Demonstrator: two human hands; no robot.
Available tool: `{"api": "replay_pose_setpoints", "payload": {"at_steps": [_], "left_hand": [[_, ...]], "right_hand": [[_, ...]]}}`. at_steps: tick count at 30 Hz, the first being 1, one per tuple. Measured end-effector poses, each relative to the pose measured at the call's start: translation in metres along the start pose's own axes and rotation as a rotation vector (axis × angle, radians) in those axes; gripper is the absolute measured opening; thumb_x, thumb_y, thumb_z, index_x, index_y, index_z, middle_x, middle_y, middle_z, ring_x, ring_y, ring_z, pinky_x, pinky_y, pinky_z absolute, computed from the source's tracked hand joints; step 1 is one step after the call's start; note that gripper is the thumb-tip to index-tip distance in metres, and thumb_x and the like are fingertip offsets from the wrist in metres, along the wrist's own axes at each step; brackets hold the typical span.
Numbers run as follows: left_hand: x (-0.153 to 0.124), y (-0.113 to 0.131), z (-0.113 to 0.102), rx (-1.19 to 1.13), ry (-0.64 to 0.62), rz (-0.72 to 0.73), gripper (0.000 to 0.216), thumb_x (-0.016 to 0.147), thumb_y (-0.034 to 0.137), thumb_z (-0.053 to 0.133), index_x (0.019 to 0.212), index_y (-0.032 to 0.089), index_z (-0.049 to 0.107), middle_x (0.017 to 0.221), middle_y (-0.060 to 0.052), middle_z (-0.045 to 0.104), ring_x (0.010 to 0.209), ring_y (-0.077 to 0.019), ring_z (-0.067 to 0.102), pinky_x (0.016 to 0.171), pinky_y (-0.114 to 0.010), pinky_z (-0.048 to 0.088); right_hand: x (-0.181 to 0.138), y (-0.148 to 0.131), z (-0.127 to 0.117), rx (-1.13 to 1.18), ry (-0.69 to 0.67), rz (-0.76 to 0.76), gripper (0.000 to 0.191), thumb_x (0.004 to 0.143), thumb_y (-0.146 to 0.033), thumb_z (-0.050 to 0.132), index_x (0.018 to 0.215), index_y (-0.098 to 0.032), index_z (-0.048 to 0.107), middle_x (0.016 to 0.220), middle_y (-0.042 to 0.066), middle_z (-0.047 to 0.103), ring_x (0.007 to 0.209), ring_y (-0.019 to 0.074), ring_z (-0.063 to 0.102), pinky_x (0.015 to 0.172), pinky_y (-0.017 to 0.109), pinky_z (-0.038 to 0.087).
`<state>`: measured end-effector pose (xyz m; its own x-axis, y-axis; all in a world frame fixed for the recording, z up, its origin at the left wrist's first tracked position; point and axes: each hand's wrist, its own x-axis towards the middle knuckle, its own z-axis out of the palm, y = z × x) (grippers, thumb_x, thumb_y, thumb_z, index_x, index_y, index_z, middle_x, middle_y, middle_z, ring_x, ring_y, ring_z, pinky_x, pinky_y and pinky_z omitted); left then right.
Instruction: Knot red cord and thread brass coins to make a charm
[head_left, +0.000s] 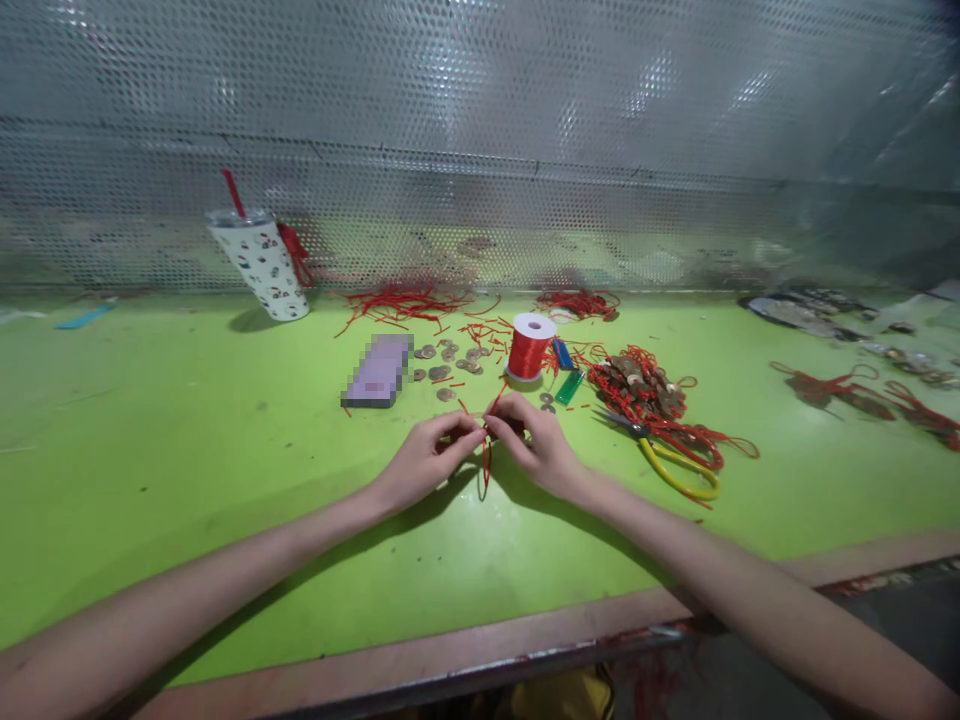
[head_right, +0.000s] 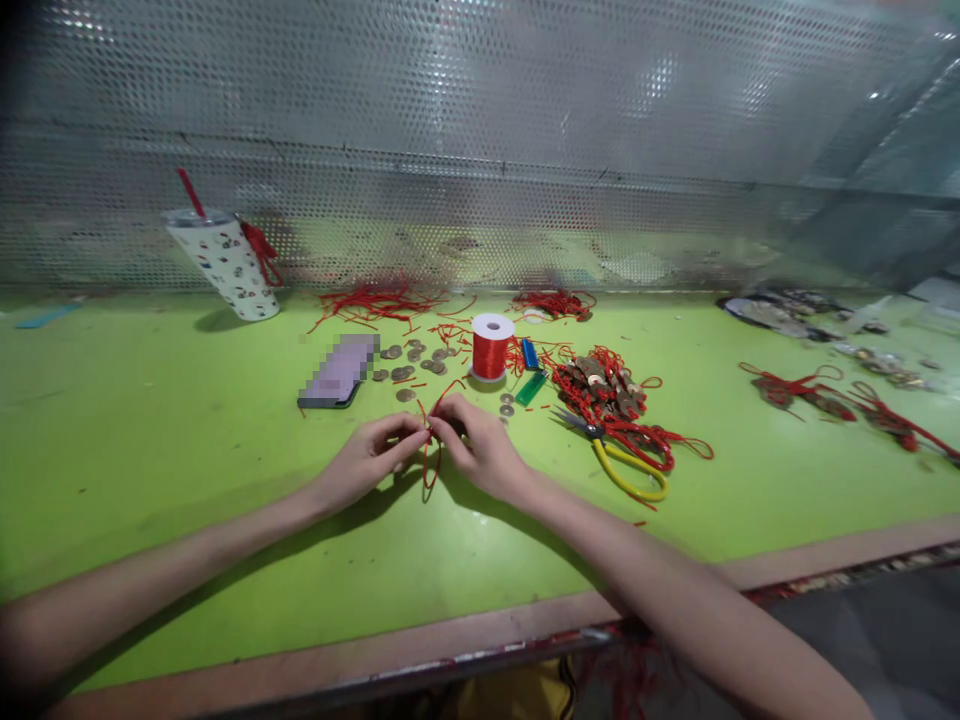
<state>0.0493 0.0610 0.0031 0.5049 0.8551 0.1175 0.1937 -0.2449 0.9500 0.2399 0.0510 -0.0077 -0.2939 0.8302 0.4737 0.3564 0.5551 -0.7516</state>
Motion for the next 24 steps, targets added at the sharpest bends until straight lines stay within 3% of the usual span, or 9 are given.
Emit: {"api": "replay_pose_setpoints", "payload": {"at_steps": [5,11,19,24], "left_hand": [[0.001,-0.005,0.002,-0.017,0.006,0.006,0.025,0.087,0.039,0.067,0.082,0.015,0.067,0.076,-0.003,0.063,0.066,-0.0135,0.054,0.061,-0.027,0.044],[0.002,-0.01,0.002,0.015,-0.002,0.0,0.024,0.083,0.037,0.07,0.083,0.013,0.068,0.062,0.004,0.047,0.056,-0.0096,0.042,0.053,-0.024,0.037],[0.005,-0.008,0.002,-0.056,0.015,-0.049,0.021,0.078,0.036,0.074,0.081,0.015,0.071,0.072,-0.002,0.064,0.064,-0.0132,0.054,0.059,-0.026,0.045],[0.006,-0.005,0.005,-0.039,0.001,-0.076,0.025,0.077,0.04,0.074,0.072,0.016,0.069,0.059,0.004,0.047,0.054,-0.0099,0.042,0.049,-0.023,0.035]], "right_hand": [[0.001,-0.004,0.003,0.01,0.037,0.055,0.015,0.099,-0.032,0.051,0.088,-0.022,0.052,0.075,0.0,0.058,0.065,0.0153,0.052,0.062,0.029,0.041],[0.002,-0.006,0.009,-0.032,0.097,0.094,0.018,0.097,-0.032,0.052,0.085,-0.02,0.057,0.077,0.002,0.063,0.066,0.0158,0.055,0.064,0.028,0.043],[0.003,-0.003,0.014,-0.108,0.176,0.068,0.019,0.096,-0.033,0.054,0.085,-0.02,0.063,0.073,0.002,0.066,0.061,0.0161,0.055,0.06,0.028,0.044],[0.003,0.0,0.013,-0.109,0.177,0.044,0.021,0.097,-0.034,0.055,0.084,-0.02,0.064,0.071,0.002,0.065,0.058,0.0153,0.052,0.059,0.028,0.043]]}}
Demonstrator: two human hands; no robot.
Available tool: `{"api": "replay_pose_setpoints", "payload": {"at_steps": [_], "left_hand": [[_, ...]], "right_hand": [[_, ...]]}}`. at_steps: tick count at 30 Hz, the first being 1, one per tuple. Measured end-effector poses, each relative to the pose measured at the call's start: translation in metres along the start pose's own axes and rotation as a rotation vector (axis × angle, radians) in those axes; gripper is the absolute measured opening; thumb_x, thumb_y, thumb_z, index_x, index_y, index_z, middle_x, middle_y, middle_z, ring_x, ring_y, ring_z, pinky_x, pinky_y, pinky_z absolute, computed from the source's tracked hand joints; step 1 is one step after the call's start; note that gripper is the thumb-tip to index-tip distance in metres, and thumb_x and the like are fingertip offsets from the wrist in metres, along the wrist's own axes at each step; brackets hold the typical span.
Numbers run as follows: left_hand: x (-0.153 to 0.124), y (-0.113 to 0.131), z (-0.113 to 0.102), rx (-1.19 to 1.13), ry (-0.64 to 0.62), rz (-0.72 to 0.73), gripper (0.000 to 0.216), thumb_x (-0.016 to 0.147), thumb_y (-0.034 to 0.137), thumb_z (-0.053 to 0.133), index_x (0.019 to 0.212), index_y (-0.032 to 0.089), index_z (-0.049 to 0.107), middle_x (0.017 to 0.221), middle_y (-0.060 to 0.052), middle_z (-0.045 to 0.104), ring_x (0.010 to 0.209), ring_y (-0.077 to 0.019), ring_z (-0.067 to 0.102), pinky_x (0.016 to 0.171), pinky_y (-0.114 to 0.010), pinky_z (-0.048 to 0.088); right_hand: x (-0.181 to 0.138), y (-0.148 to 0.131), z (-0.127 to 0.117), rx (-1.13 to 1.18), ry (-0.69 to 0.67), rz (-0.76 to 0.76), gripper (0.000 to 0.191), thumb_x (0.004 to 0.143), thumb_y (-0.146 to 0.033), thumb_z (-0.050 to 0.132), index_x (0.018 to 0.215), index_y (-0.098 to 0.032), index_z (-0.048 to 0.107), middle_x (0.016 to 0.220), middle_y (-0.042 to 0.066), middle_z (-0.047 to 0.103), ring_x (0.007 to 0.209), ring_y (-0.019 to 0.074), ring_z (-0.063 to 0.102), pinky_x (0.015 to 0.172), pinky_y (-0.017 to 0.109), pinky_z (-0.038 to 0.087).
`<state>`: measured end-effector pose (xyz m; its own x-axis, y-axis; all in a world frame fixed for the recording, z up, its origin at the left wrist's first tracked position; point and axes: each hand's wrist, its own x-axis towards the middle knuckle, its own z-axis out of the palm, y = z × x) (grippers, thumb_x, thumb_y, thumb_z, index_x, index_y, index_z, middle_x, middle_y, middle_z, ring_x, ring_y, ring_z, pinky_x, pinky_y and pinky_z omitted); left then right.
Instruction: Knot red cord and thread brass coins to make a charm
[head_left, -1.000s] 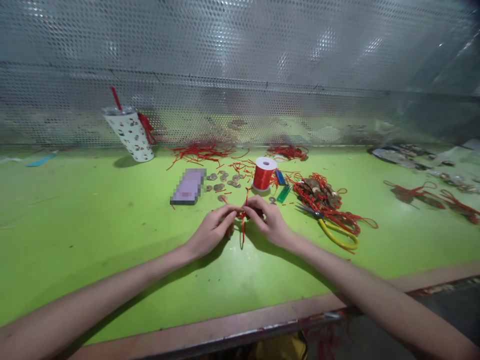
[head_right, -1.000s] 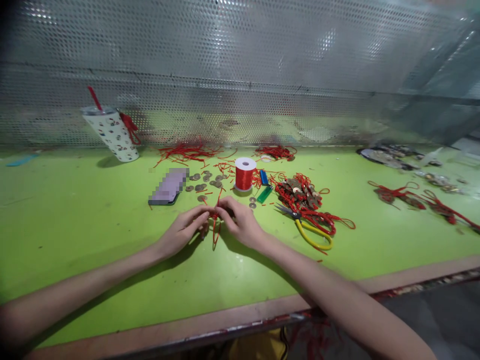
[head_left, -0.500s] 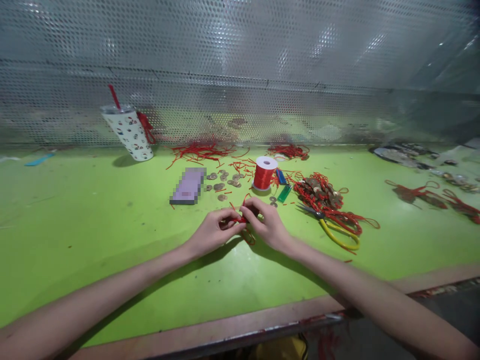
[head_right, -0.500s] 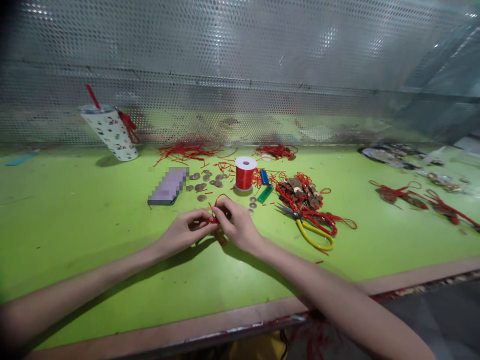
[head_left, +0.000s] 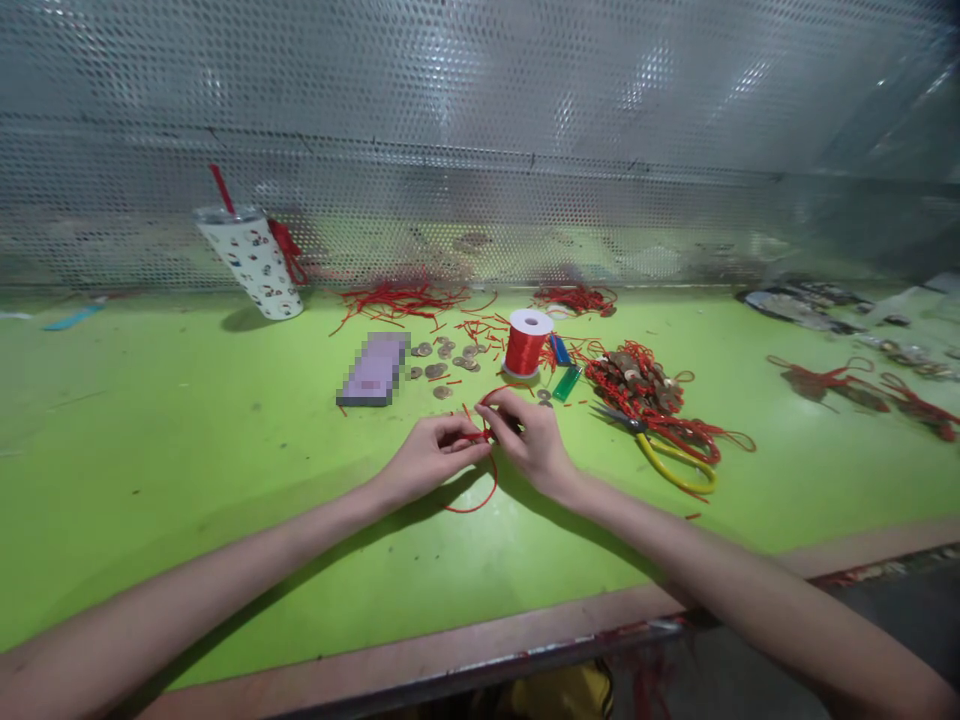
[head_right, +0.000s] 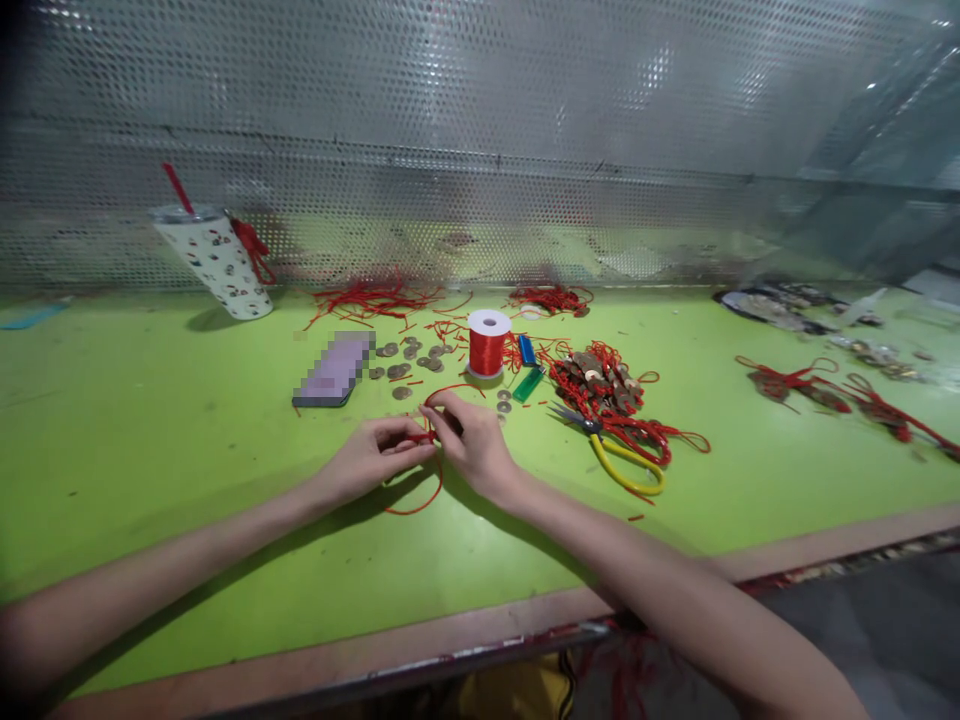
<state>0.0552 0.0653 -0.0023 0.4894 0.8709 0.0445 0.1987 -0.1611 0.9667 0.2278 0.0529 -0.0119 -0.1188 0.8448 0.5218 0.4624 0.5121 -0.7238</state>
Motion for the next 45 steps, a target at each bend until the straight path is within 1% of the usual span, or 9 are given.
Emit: {"api": "replay_pose_setpoints", "payload": {"at_steps": [7,11,15,17,21,26,36,41,45], "left_hand": [[-0.004,0.005,0.001,0.057,-0.004,0.05,0.025,0.078,0.038,0.072,0.067,0.017,0.064,0.057,0.006,0.037,0.053,-0.0092,0.034,0.05,-0.025,0.029],[-0.006,0.007,0.002,0.005,-0.002,0.033,0.027,0.08,0.042,0.072,0.072,0.017,0.066,0.06,0.004,0.047,0.053,-0.01,0.038,0.05,-0.025,0.031],[-0.006,0.007,0.0,-0.037,0.066,0.017,0.026,0.081,0.044,0.071,0.077,0.018,0.069,0.06,0.003,0.05,0.053,-0.0101,0.039,0.05,-0.025,0.032],[-0.005,0.007,-0.001,-0.07,0.098,0.016,0.027,0.081,0.045,0.072,0.08,0.018,0.07,0.064,0.002,0.054,0.055,-0.0102,0.041,0.051,-0.025,0.033],[-0.004,0.005,-0.003,-0.097,0.133,0.01,0.031,0.082,0.048,0.071,0.081,0.017,0.069,0.064,0.002,0.054,0.054,-0.0093,0.039,0.048,-0.023,0.029],[-0.005,0.003,-0.005,-0.099,0.148,0.004,0.032,0.084,0.047,0.07,0.081,0.015,0.069,0.063,0.003,0.052,0.055,-0.0091,0.039,0.049,-0.023,0.028],[-0.007,0.007,-0.005,-0.089,0.171,0.031,0.024,0.08,0.04,0.072,0.076,0.016,0.07,0.063,0.001,0.057,0.054,-0.0098,0.043,0.05,-0.024,0.03],[-0.006,0.007,-0.007,-0.09,0.234,0.016,0.024,0.078,0.039,0.073,0.071,0.017,0.068,0.056,0.003,0.051,0.05,-0.0092,0.04,0.047,-0.024,0.028],[-0.005,0.007,-0.007,-0.087,0.255,0.018,0.024,0.078,0.04,0.073,0.071,0.017,0.07,0.057,0.003,0.052,0.05,-0.009,0.038,0.047,-0.024,0.028]], "right_hand": [[0.005,-0.002,-0.004,0.127,-0.061,0.054,0.021,0.094,-0.035,0.059,0.082,-0.019,0.065,0.071,0.002,0.064,0.059,0.0145,0.052,0.058,0.028,0.04],[0.007,-0.002,-0.007,0.215,-0.151,0.058,0.021,0.094,-0.038,0.06,0.083,-0.02,0.065,0.073,0.001,0.063,0.064,0.0153,0.054,0.061,0.029,0.042],[0.008,-0.001,-0.01,0.306,-0.2,0.114,0.027,0.1,-0.042,0.05,0.09,-0.021,0.064,0.085,0.003,0.066,0.076,0.0169,0.059,0.068,0.03,0.046],[0.008,0.0,-0.013,0.36,-0.215,0.185,0.027,0.101,-0.044,0.048,0.097,-0.021,0.062,0.084,0.002,0.063,0.072,0.0159,0.057,0.063,0.03,0.045],[0.008,0.002,-0.018,0.463,-0.25,0.256,0.022,0.095,-0.043,0.06,0.101,-0.022,0.058,0.073,-0.003,0.056,0.062,0.0133,0.05,0.056,0.027,0.039],[0.011,-0.003,-0.024,0.387,-0.245,0.168,0.021,0.095,-0.039,0.062,0.088,-0.019,0.063,0.077,0.0,0.061,0.067,0.0139,0.052,0.06,0.029,0.041],[0.015,-0.003,-0.036,0.336,-0.446,0.136,0.019,0.099,-0.034,0.056,0.097,-0.021,0.07,0.092,0.004,0.069,0.084,0.0177,0.06,0.073,0.032,0.046],[0.012,-0.001,-0.033,0.378,-0.428,0.191,0.021,0.101,-0.035,0.05,0.106,-0.023,0.066,0.092,0.003,0.065,0.076,0.0162,0.055,0.067,0.031,0.044],[0.012,0.0,-0.034,0.405,-0.413,0.214,0.018,0.1,-0.036,0.052,0.105,-0.023,0.064,0.084,0.001,0.061,0.071,0.0154,0.051,0.064,0.031,0.041]]}}
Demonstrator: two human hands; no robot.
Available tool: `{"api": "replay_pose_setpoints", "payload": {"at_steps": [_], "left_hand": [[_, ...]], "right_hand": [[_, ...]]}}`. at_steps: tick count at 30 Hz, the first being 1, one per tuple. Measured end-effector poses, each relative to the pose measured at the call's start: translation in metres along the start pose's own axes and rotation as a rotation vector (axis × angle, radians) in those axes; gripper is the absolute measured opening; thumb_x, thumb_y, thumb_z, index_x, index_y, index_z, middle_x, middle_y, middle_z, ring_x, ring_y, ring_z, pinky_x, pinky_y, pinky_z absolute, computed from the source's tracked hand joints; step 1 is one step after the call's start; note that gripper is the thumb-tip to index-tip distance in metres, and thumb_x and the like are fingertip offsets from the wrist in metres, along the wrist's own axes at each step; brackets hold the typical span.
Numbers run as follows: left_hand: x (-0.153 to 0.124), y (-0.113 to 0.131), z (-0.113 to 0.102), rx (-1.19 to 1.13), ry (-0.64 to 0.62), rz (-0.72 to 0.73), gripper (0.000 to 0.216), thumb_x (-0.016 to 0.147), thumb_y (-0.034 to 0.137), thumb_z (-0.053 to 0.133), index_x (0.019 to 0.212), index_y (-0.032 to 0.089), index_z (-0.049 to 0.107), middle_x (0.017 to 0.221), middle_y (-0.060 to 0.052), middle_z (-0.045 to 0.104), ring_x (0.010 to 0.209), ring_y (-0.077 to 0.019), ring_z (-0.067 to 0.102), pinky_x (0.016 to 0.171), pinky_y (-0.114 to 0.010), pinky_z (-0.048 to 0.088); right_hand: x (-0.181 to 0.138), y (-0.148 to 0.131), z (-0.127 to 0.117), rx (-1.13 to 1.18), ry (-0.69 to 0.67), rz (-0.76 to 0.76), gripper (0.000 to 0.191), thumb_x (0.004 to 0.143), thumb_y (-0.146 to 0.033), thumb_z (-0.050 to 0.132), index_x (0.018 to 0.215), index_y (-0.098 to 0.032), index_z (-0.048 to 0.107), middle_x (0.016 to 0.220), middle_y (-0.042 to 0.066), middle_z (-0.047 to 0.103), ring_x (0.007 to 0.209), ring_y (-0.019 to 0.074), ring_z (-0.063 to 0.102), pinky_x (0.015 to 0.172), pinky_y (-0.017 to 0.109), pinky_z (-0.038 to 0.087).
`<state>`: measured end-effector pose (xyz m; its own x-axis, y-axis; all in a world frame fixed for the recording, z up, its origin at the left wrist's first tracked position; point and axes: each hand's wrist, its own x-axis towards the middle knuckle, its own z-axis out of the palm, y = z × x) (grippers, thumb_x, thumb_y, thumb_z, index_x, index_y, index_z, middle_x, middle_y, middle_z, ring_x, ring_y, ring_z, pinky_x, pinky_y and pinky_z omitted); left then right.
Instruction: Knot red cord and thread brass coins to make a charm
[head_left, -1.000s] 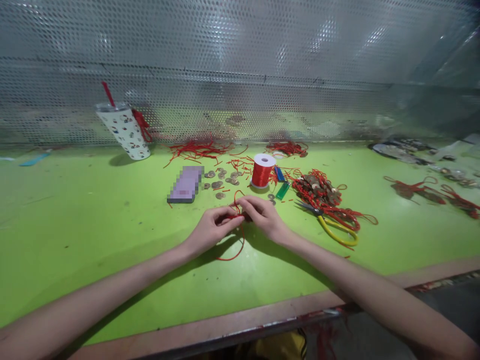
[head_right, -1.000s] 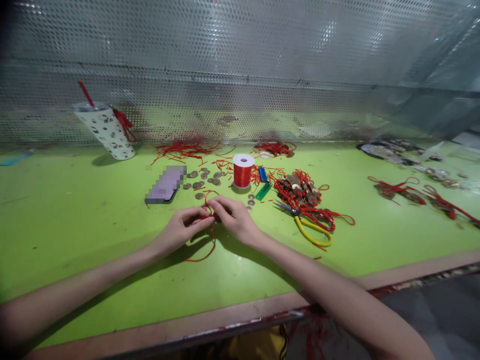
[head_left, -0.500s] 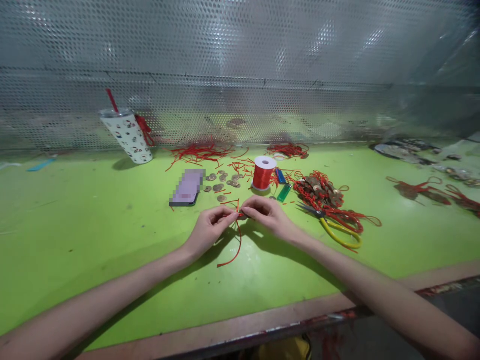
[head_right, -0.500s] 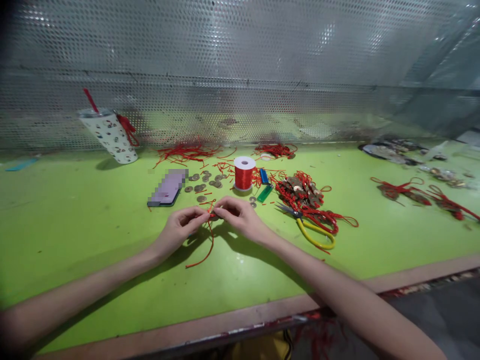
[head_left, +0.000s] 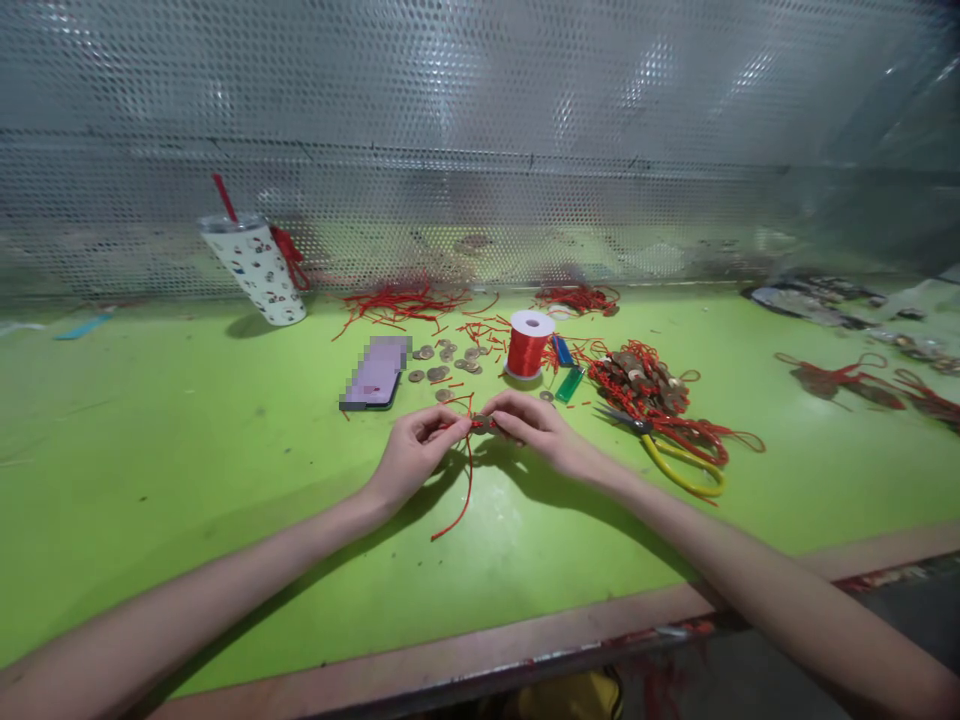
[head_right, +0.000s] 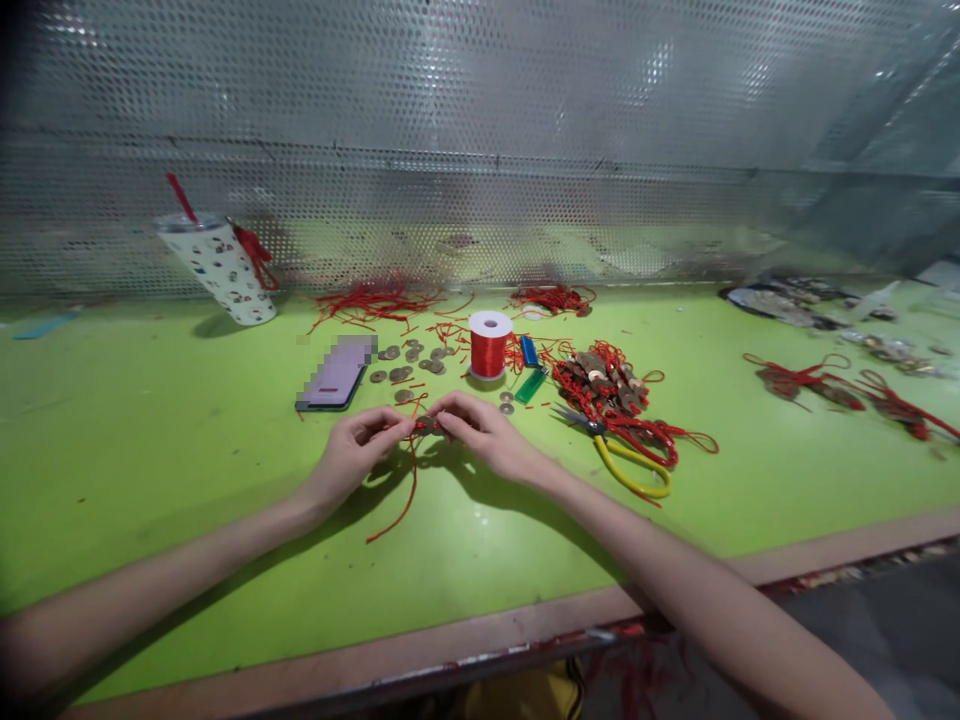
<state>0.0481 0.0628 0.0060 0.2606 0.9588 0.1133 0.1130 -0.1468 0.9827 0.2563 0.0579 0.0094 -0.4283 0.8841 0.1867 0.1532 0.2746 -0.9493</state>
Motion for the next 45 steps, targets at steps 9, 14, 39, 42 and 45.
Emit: {"api": "replay_pose_setpoints", "payload": {"at_steps": [9,14,39,42,45], "left_hand": [[-0.001,-0.002,0.001,0.019,-0.068,0.006,0.024,0.081,0.04,0.072,0.078,0.016,0.071,0.068,-0.001,0.063,0.057,-0.011,0.047,0.051,-0.024,0.033],[-0.002,-0.005,0.0,0.096,-0.115,0.086,0.022,0.086,0.037,0.069,0.08,0.015,0.072,0.064,0.0,0.062,0.053,-0.0104,0.045,0.05,-0.024,0.032],[-0.007,-0.002,0.005,0.341,-0.039,0.321,0.022,0.093,0.033,0.065,0.109,0.018,0.067,0.103,-0.007,0.066,0.084,-0.0168,0.063,0.065,-0.025,0.055],[-0.007,-0.002,0.004,0.315,-0.022,0.334,0.019,0.094,0.032,0.063,0.104,0.018,0.071,0.099,-0.007,0.07,0.086,-0.0176,0.064,0.067,-0.025,0.053],[-0.006,-0.002,0.003,0.247,0.015,0.286,0.023,0.095,0.036,0.061,0.091,0.017,0.074,0.09,-0.007,0.072,0.084,-0.0184,0.065,0.07,-0.027,0.053]], "right_hand": [[-0.001,0.0,0.0,-0.077,-0.014,0.005,0.021,0.095,-0.039,0.062,0.096,-0.019,0.067,0.08,0.0,0.059,0.067,0.0137,0.047,0.059,0.029,0.035],[-0.001,-0.005,-0.004,-0.052,-0.085,0.045,0.019,0.094,-0.037,0.064,0.093,-0.018,0.067,0.087,0.003,0.064,0.077,0.0156,0.053,0.067,0.029,0.04],[0.001,0.014,0.026,0.172,0.259,0.138,0.036,0.086,-0.054,0.069,0.096,-0.022,0.056,0.071,0.002,0.072,0.061,0.0185,0.069,0.055,0.03,0.052],[-0.001,0.017,0.036,0.219,0.23,0.134,0.037,0.088,-0.057,0.066,0.094,-0.022,0.057,0.069,-0.001,0.069,0.059,0.0158,0.066,0.057,0.031,0.055],[-0.002,0.02,0.04,0.28,0.192,0.12,0.036,0.089,-0.057,0.064,0.096,-0.022,0.056,0.069,-0.003,0.067,0.06,0.0155,0.065,0.061,0.033,0.058]]}}
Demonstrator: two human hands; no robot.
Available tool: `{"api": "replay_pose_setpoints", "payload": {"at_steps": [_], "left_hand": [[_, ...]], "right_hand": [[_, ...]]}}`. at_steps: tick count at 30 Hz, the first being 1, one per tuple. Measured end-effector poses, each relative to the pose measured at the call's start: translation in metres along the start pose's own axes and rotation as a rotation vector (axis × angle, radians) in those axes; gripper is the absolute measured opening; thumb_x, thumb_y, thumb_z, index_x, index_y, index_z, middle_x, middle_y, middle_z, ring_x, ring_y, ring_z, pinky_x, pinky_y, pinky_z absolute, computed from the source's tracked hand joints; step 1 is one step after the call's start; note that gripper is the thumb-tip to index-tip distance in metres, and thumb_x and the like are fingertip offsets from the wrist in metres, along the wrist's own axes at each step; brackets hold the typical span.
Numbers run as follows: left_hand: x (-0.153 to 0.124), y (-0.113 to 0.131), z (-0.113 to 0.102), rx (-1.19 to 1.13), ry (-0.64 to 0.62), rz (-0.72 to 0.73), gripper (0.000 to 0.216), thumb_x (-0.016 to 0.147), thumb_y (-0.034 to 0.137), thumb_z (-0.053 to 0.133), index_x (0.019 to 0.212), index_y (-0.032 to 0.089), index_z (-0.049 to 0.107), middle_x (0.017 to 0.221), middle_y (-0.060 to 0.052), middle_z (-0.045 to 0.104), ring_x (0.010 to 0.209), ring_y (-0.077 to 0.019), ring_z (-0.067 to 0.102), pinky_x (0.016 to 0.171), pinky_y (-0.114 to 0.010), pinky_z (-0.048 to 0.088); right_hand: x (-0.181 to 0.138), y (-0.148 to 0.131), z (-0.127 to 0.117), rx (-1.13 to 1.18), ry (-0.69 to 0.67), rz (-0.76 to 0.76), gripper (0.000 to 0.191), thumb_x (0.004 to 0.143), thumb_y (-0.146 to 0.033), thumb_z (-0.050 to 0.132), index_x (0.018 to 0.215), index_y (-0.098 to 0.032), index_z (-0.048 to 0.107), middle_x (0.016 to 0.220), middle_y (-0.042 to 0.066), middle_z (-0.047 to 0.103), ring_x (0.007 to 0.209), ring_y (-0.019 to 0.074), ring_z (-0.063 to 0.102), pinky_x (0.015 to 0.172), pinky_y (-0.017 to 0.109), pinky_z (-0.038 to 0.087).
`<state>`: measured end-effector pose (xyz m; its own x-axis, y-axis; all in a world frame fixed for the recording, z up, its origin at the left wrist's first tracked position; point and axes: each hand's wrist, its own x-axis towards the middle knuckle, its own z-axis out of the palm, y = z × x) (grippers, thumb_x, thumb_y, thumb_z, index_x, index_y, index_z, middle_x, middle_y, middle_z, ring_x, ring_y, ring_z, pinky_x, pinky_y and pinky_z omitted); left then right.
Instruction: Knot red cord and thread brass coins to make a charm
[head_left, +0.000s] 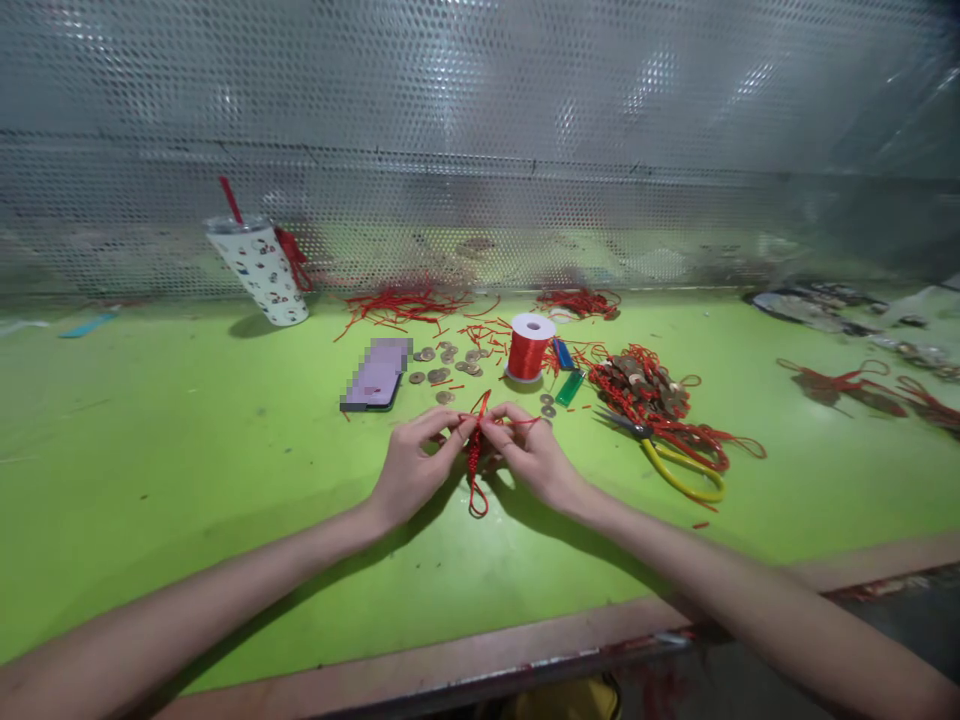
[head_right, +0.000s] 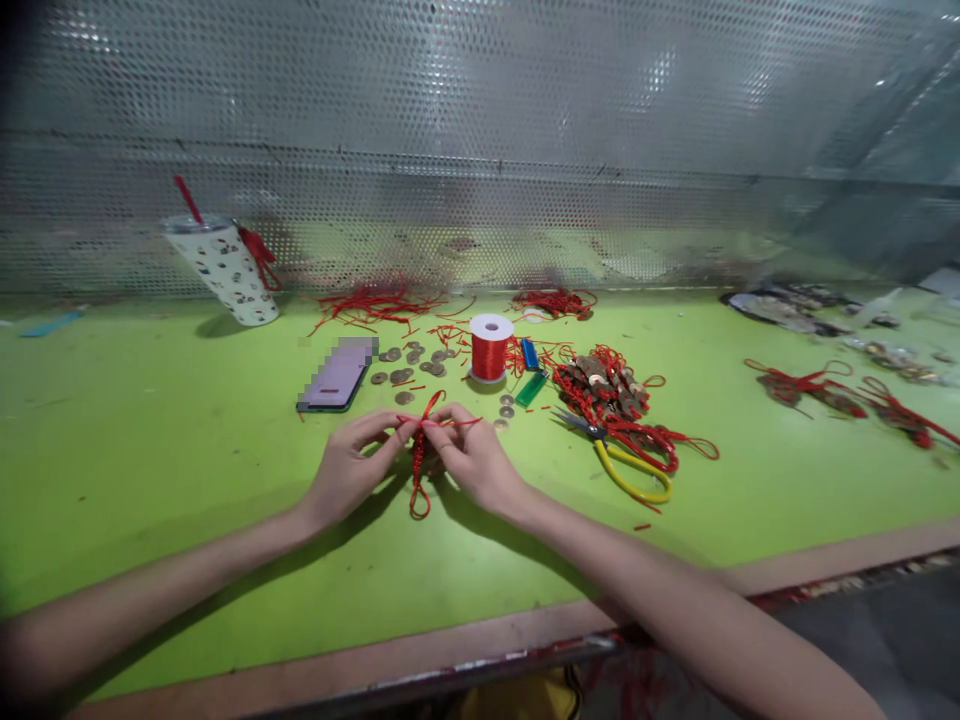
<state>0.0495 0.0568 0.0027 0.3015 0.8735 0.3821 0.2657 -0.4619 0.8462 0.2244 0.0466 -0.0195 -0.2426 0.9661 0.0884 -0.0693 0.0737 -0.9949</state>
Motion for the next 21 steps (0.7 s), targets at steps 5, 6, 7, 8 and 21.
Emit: {"api": "replay_pose_setpoints", "payload": {"at_steps": [5,6,7,8,21], "left_hand": [[0.005,-0.001,0.002,-0.237,0.025,-0.215,0.032,0.091,0.046,0.065,0.081,0.015,0.07,0.077,-0.003,0.068,0.07,-0.0155,0.061,0.065,-0.026,0.052],[0.006,-0.001,0.003,-0.248,0.04,-0.232,0.033,0.09,0.047,0.066,0.078,0.016,0.069,0.073,-0.002,0.065,0.067,-0.0142,0.059,0.062,-0.025,0.05],[0.007,-0.001,0.003,-0.244,0.051,-0.24,0.035,0.089,0.047,0.066,0.074,0.016,0.067,0.069,0.0,0.062,0.063,-0.013,0.056,0.06,-0.024,0.048],[0.008,-0.002,0.002,-0.232,0.055,-0.245,0.037,0.089,0.048,0.066,0.071,0.016,0.066,0.065,0.001,0.06,0.061,-0.0122,0.054,0.058,-0.024,0.046],[0.011,-0.005,0.0,-0.196,-0.015,-0.225,0.036,0.093,0.048,0.061,0.083,0.015,0.07,0.073,-0.004,0.068,0.063,-0.0151,0.061,0.062,-0.028,0.05]], "right_hand": [[-0.002,-0.006,-0.001,-0.115,-0.048,-0.058,0.029,0.096,-0.049,0.058,0.097,-0.02,0.06,0.077,0.002,0.07,0.065,0.0161,0.066,0.061,0.03,0.052],[-0.003,-0.009,-0.001,-0.182,-0.044,-0.093,0.027,0.097,-0.046,0.057,0.096,-0.02,0.062,0.076,0.002,0.069,0.064,0.0157,0.064,0.06,0.03,0.05],[-0.004,-0.011,-0.002,-0.252,-0.033,-0.127,0.025,0.098,-0.044,0.056,0.095,-0.02,0.064,0.076,0.002,0.068,0.064,0.0156,0.062,0.061,0.03,0.048],[-0.004,-0.014,-0.002,-0.322,-0.013,-0.16,0.024,0.098,-0.041,0.056,0.094,-0.02,0.065,0.076,0.002,0.068,0.065,0.0159,0.059,0.062,0.03,0.047],[-0.005,-0.017,-0.003,-0.498,0.023,-0.322,0.011,0.096,-0.025,0.059,0.088,-0.02,0.065,0.088,0.005,0.07,0.081,0.0191,0.063,0.08,0.038,0.048]]}}
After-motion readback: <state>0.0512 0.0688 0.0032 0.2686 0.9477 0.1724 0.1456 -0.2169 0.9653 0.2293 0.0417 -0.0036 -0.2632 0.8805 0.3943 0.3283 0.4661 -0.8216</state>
